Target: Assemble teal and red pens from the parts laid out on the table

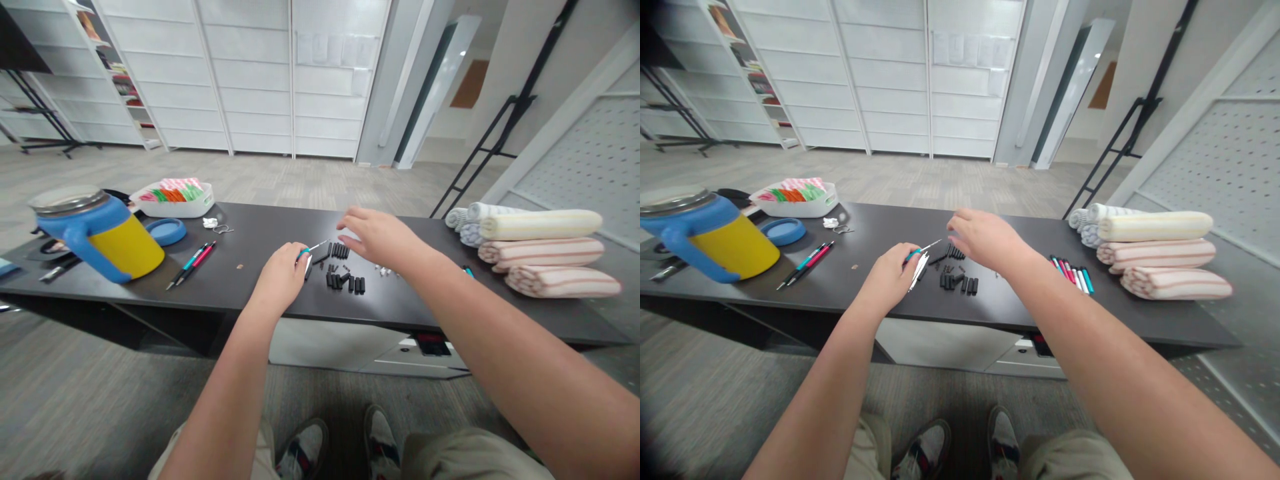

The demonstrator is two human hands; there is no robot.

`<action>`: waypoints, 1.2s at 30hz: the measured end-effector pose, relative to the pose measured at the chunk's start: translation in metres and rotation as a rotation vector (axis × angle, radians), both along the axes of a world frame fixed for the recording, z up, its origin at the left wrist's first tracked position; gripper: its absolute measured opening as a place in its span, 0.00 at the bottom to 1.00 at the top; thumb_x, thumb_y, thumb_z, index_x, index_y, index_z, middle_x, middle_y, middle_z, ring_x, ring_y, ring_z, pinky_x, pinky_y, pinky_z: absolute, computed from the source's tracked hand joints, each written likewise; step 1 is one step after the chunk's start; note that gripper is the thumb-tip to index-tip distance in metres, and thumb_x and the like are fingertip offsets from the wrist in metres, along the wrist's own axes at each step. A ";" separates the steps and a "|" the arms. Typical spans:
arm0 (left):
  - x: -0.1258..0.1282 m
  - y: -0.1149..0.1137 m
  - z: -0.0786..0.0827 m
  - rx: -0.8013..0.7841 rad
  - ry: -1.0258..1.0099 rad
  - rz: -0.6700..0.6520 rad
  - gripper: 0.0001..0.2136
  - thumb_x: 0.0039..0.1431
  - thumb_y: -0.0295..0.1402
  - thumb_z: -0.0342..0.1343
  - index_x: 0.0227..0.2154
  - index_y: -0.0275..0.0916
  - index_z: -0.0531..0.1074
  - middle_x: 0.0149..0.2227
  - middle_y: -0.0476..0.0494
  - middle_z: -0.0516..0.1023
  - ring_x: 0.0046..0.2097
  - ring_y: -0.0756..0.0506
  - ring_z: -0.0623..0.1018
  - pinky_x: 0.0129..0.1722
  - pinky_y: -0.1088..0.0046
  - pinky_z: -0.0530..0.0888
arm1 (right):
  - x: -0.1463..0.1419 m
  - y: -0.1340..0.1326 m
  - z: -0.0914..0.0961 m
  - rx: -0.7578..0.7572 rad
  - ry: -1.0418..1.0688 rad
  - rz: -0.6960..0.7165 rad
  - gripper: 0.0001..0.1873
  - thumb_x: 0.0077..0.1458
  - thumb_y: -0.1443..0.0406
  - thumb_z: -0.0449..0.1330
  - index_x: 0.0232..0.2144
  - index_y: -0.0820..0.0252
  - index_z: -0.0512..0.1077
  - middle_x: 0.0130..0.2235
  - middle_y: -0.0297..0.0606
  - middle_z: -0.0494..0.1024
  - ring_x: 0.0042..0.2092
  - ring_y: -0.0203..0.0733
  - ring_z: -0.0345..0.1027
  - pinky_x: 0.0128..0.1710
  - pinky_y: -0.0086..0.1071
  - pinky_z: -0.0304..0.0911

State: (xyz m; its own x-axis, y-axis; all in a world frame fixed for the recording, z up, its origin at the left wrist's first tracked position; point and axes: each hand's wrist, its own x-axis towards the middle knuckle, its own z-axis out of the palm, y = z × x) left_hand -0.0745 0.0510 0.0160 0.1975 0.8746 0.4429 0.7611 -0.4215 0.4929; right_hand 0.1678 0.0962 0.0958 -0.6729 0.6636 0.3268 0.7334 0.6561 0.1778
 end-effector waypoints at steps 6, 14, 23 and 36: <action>-0.001 0.002 -0.001 -0.090 -0.282 0.055 0.11 0.73 0.39 0.51 0.48 0.43 0.76 0.40 0.46 0.84 0.43 0.43 0.81 0.45 0.68 0.73 | 0.017 0.028 -0.019 -0.229 -0.111 -0.238 0.20 0.65 0.53 0.63 0.51 0.61 0.80 0.53 0.50 0.81 0.53 0.57 0.75 0.50 0.41 0.68; 0.001 0.001 0.000 -0.114 -0.314 0.039 0.11 0.71 0.38 0.52 0.47 0.43 0.77 0.40 0.46 0.84 0.41 0.44 0.82 0.45 0.68 0.74 | 0.016 0.051 -0.045 -0.351 -0.136 -0.263 0.27 0.57 0.52 0.70 0.55 0.59 0.79 0.54 0.49 0.83 0.56 0.60 0.74 0.52 0.42 0.69; 0.001 0.001 0.001 -0.104 -0.299 0.040 0.10 0.71 0.38 0.52 0.45 0.43 0.77 0.40 0.47 0.84 0.41 0.44 0.81 0.46 0.68 0.73 | 0.022 0.060 -0.053 -0.376 -0.081 -0.207 0.19 0.57 0.56 0.69 0.49 0.58 0.82 0.49 0.44 0.85 0.50 0.55 0.78 0.49 0.39 0.69; 0.017 -0.007 0.009 -0.079 -0.215 -0.065 0.09 0.73 0.36 0.50 0.44 0.43 0.76 0.42 0.46 0.83 0.45 0.43 0.81 0.48 0.67 0.73 | 0.021 -0.025 -0.058 -0.797 1.436 -0.054 0.20 0.63 0.46 0.64 0.44 0.54 0.79 0.38 0.36 0.79 0.30 0.34 0.64 0.30 0.30 0.63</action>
State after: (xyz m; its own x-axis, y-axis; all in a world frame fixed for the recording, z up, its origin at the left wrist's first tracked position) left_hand -0.0577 0.0438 0.0252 0.1629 0.8968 0.4113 0.6080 -0.4196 0.6740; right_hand 0.1891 0.0707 0.0373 -0.1105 0.9713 0.2105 0.0133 0.2132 -0.9769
